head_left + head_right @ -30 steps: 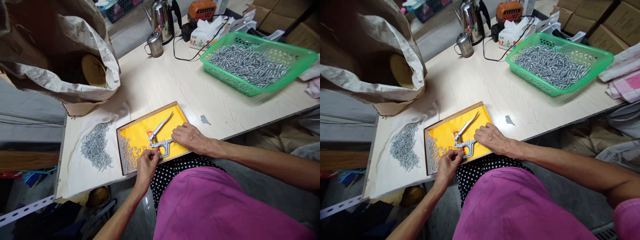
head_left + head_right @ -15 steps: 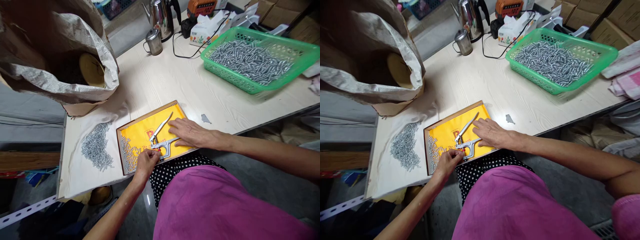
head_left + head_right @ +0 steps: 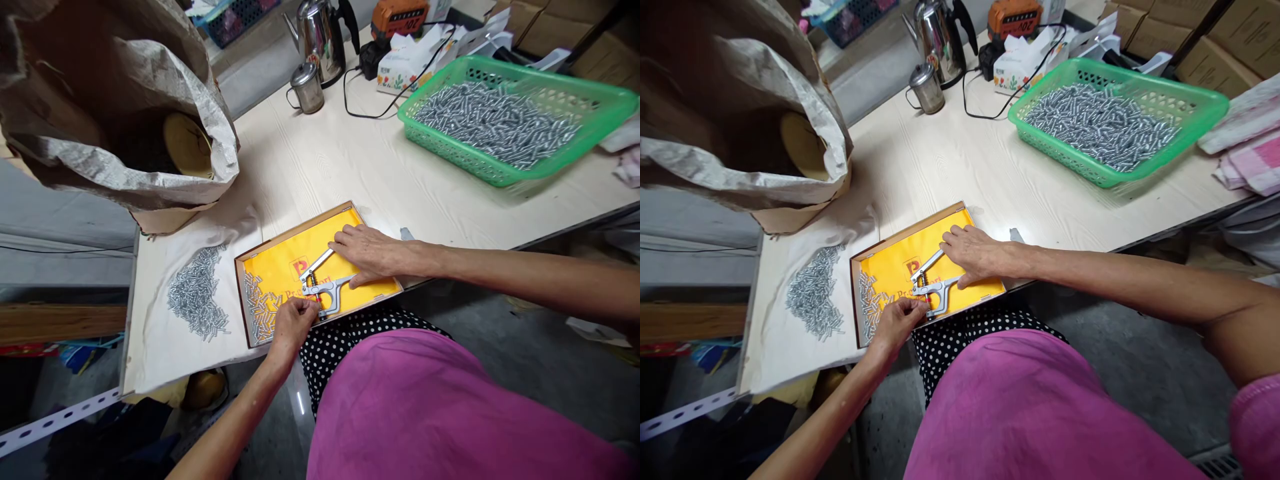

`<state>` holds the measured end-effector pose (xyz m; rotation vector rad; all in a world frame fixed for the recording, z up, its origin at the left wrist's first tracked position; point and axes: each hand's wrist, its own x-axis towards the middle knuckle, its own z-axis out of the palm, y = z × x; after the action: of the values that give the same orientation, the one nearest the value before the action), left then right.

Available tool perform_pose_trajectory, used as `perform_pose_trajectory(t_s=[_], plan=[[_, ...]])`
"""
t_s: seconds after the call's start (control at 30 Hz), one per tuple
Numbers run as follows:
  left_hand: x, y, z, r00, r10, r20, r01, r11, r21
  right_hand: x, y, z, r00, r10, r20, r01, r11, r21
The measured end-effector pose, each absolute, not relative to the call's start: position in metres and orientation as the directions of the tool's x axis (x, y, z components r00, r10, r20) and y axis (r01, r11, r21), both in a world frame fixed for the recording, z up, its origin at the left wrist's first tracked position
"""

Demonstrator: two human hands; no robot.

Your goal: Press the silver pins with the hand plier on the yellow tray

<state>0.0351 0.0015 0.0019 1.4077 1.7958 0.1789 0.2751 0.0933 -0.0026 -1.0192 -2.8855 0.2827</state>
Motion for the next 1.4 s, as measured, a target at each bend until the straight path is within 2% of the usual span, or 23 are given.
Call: perform_pose_trajectory(t_s=[0.1, 0.17, 0.27, 0.33, 0.47, 0.57, 0.73, 0.87, 1.0, 1.07, 1.23, 1.4], plan=[[0.036, -0.002, 0.006, -0.004, 0.874, -0.486, 0.809, 0.288, 0.512, 0.276, 0.090, -0.004, -0.770, 0.638, 0.009, 0.627, 0.758, -0.181], [0.040, -0.005, 0.011, 0.013, 0.939, -0.343, 0.864, 0.162, 0.476, 0.276, 0.087, -0.006, -0.769, 0.639, 0.020, 0.625, 0.758, -0.184], [0.054, -0.004, 0.016, 0.141, 0.990, -0.029, 0.921, -0.120, 0.371, 0.275, 0.085, -0.009, -0.782, 0.622, 0.039, 0.602, 0.771, -0.208], [0.065, 0.005, 0.016, 0.287, 0.957, 0.048, 0.918, -0.289, 0.271, 0.273, 0.084, -0.009, -0.788, 0.613, 0.053, 0.590, 0.778, -0.216], [0.082, 0.034, 0.011, 0.423, 0.904, -0.064, 0.898, -0.408, 0.167, 0.269, 0.087, -0.005, -0.782, 0.622, 0.031, 0.603, 0.769, -0.212], [0.087, 0.047, 0.012, 0.428, 0.889, -0.166, 0.904, -0.414, 0.110, 0.270, 0.091, 0.000, -0.778, 0.627, -0.037, 0.621, 0.758, -0.198], [0.092, 0.042, 0.019, 0.405, 0.895, -0.190, 0.914, -0.404, 0.045, 0.271, 0.093, 0.006, -0.793, 0.601, -0.097, 0.608, 0.774, -0.174], [0.093, 0.040, 0.019, 0.371, 0.904, -0.213, 0.928, -0.369, 0.049, 0.264, 0.091, 0.006, -0.821, 0.549, -0.156, 0.571, 0.796, -0.201], [0.091, 0.041, 0.015, 0.373, 0.904, -0.207, 0.928, -0.363, 0.086, 0.262, 0.092, 0.005, -0.815, 0.552, -0.174, 0.579, 0.789, -0.208], [0.088, 0.042, 0.013, 0.368, 0.915, -0.167, 0.929, -0.354, 0.107, 0.265, 0.094, 0.003, -0.816, 0.565, -0.122, 0.577, 0.793, -0.194], [0.068, 0.055, 0.005, 0.326, 0.943, -0.061, 0.926, -0.305, 0.224, 0.270, 0.092, -0.011, -0.816, 0.562, 0.135, 0.537, 0.824, -0.181], [0.044, 0.073, 0.003, 0.299, 0.950, -0.086, 0.890, -0.245, 0.385, 0.265, 0.081, -0.022, -0.846, 0.525, 0.094, 0.510, 0.847, -0.148]])
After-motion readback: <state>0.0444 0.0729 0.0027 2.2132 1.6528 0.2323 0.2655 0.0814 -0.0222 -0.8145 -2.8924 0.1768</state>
